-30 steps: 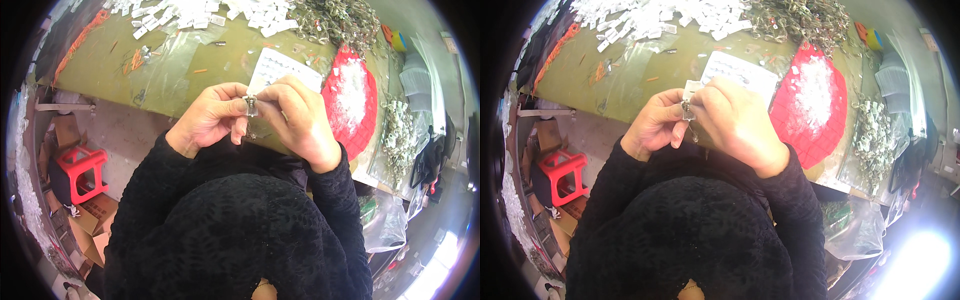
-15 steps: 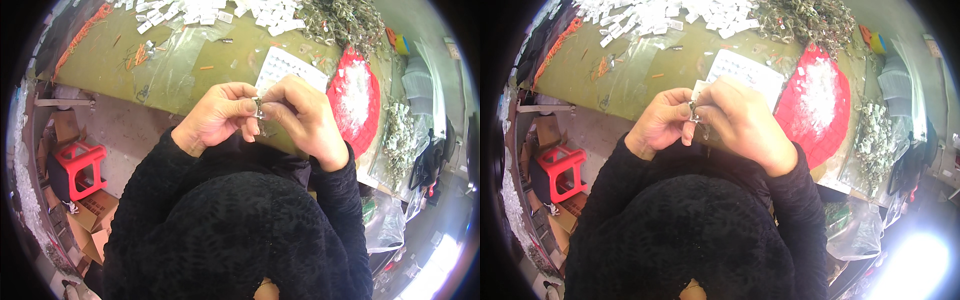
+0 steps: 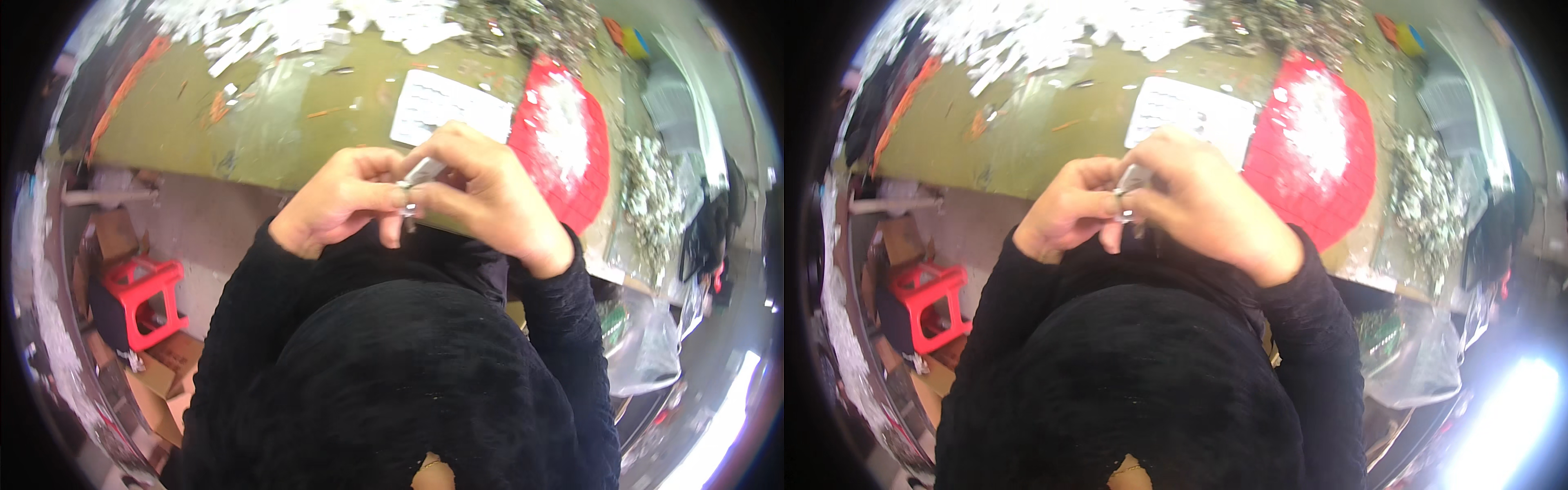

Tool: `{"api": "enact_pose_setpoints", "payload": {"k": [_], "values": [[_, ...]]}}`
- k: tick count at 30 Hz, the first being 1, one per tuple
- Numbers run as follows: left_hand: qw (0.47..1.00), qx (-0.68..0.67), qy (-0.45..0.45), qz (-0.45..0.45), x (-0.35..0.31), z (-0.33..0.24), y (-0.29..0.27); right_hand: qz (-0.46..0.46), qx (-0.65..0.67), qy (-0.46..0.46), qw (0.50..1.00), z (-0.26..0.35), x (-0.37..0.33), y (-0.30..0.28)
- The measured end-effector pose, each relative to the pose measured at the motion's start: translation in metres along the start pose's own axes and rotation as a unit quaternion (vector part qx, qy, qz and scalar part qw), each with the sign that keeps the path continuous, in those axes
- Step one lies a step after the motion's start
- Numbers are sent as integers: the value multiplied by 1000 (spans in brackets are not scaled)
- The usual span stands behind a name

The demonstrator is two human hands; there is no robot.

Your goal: The person repeatedly picks small white plastic housings and metal components from a table, inserts the metal parts into the housings, and places the assembled units into a white tray. The person handles items one at a time and continues the cycle throughout the clip.

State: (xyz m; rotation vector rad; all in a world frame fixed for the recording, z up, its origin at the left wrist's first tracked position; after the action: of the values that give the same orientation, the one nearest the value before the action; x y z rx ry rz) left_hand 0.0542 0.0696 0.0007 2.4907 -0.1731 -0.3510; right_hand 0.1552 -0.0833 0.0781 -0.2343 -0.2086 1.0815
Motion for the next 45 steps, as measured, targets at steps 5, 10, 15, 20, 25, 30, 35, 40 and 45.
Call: {"api": "enact_pose_setpoints", "payload": {"k": [5, 10, 15, 20, 25, 30, 35, 40, 45], "values": [[998, 10, -45, 44, -4, 4, 9, -112, -30, -133, 984, -6, -33, 11], [997, 31, -60, 30, -3, 14, 18, -162, -106, -217, 957, -12, -61, 19], [999, -45, -10, -6, 8, 29, 31, -122, -161, -227, 953, -17, -76, 15], [995, -70, 63, -39, 23, 29, 47, -130, -98, -186, 969, -19, -82, 13], [995, 31, 60, -72, 25, 22, 71, -202, -174, -200, 943, -18, -92, -5], [969, 202, 65, -125, 20, 19, 86, -231, -165, -171, 943, -19, -94, -9], [967, 188, 92, -148, 20, 26, 87, -218, -214, -191, 933, -18, -97, 7], [974, 177, 74, -122, 22, 27, 84, -241, -269, -233, 903, -25, -98, 3], [997, 41, 3, -71, 24, 24, 71, -209, -227, -228, 923, -31, -106, -6]]}}
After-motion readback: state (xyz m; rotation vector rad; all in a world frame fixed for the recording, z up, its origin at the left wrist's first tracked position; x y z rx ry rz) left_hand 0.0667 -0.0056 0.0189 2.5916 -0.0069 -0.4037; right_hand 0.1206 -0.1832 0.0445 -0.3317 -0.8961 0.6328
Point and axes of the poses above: each hand's wrist, its own x-axis towards the middle knuckle, its own y-axis out of the palm, z = x × y, the point moved 2 cm from there along x, towards the middle knuckle, and after that the axes turned 10 degrees about x, right-handed, at the moved point
